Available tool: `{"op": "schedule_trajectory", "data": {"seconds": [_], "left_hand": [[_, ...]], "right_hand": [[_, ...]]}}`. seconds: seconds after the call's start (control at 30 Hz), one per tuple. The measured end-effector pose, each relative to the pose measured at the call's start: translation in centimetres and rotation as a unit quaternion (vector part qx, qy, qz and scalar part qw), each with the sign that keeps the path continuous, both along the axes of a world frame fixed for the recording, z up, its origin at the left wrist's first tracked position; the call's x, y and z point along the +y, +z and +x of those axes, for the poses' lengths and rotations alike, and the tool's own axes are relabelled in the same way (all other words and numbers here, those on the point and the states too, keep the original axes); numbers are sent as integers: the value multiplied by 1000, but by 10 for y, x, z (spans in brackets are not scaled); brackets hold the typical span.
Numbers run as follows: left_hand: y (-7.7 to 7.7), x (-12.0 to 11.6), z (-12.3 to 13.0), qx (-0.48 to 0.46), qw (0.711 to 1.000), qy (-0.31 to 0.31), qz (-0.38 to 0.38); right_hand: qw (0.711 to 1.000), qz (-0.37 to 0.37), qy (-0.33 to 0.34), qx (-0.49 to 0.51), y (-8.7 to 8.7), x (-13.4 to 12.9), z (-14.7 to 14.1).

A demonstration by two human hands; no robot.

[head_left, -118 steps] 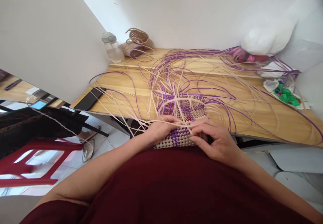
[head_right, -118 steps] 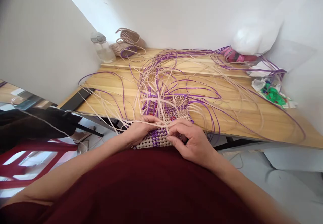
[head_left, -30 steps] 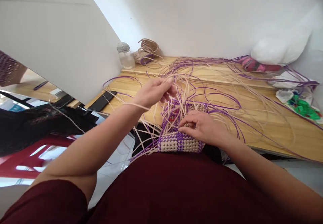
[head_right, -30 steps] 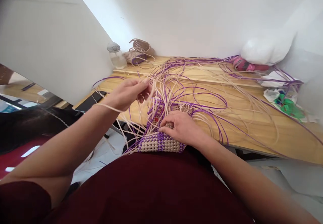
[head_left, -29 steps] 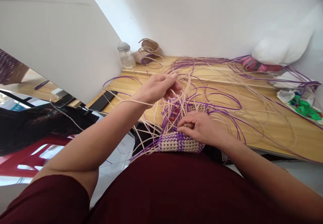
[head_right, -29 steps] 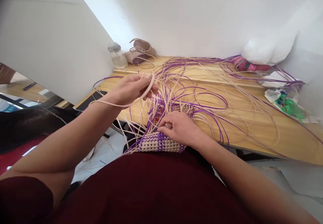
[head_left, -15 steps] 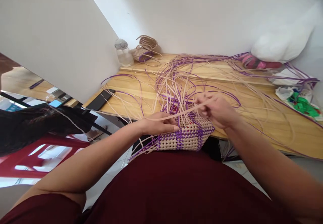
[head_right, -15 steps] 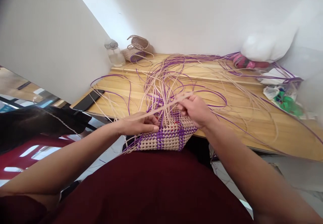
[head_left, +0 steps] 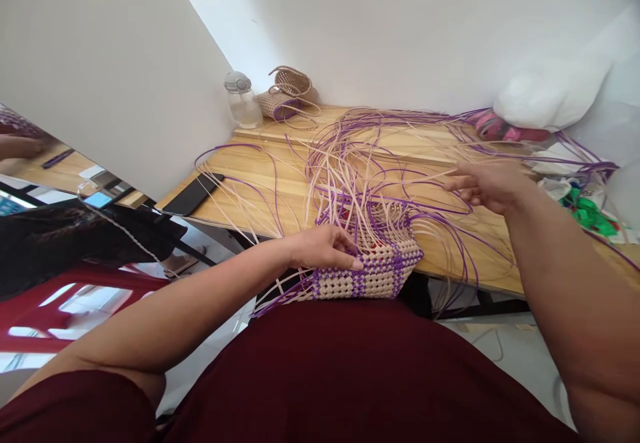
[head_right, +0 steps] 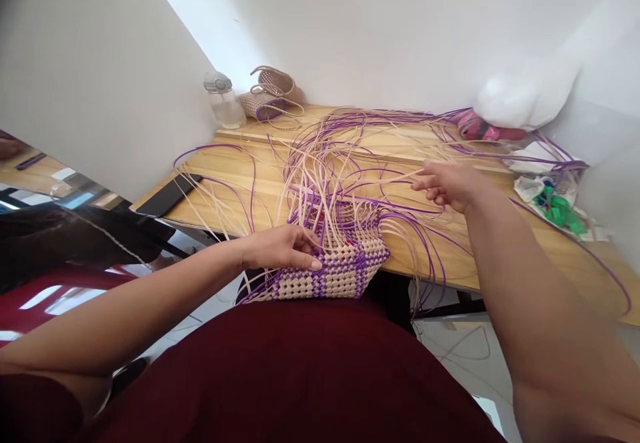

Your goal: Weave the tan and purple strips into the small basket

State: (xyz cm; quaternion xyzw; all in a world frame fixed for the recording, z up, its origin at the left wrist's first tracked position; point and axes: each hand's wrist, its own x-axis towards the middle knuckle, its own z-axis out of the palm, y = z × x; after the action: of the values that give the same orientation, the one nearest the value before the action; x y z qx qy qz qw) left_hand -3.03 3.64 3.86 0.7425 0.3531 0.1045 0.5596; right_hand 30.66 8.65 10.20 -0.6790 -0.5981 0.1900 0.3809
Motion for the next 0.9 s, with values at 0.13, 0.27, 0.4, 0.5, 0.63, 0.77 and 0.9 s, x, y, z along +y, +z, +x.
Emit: {"op": "schedule_trajectory", "data": {"seconds": [0.13,0.27,0.4,0.5,0.63,0.77,0.9], "left_hand": [[7,1,10,7,999,-19,49],[14,-5,11,39,991,-30,124],[9,-1,6,1,991,-57,120],[6,4,5,0,995,-76,64],[13,-14,11,76,988,-38,132],[25,-49,10,164,914,24,372],[36,-44,-3,188,938,-37,288]], "right_hand": [[981,-51,50,-178,6,-40,-51],[902,-3,357,-243,-8,-84,-114],[909,55,339,-237,-32,-104,-140],[957,37,276,-79,-39,-104,-140],[964,-65,183,183,-45,-100,-134],[923,-115,134,342,-53,-99,-131],[915,-118,167,348,-56,-101,-130]]}}
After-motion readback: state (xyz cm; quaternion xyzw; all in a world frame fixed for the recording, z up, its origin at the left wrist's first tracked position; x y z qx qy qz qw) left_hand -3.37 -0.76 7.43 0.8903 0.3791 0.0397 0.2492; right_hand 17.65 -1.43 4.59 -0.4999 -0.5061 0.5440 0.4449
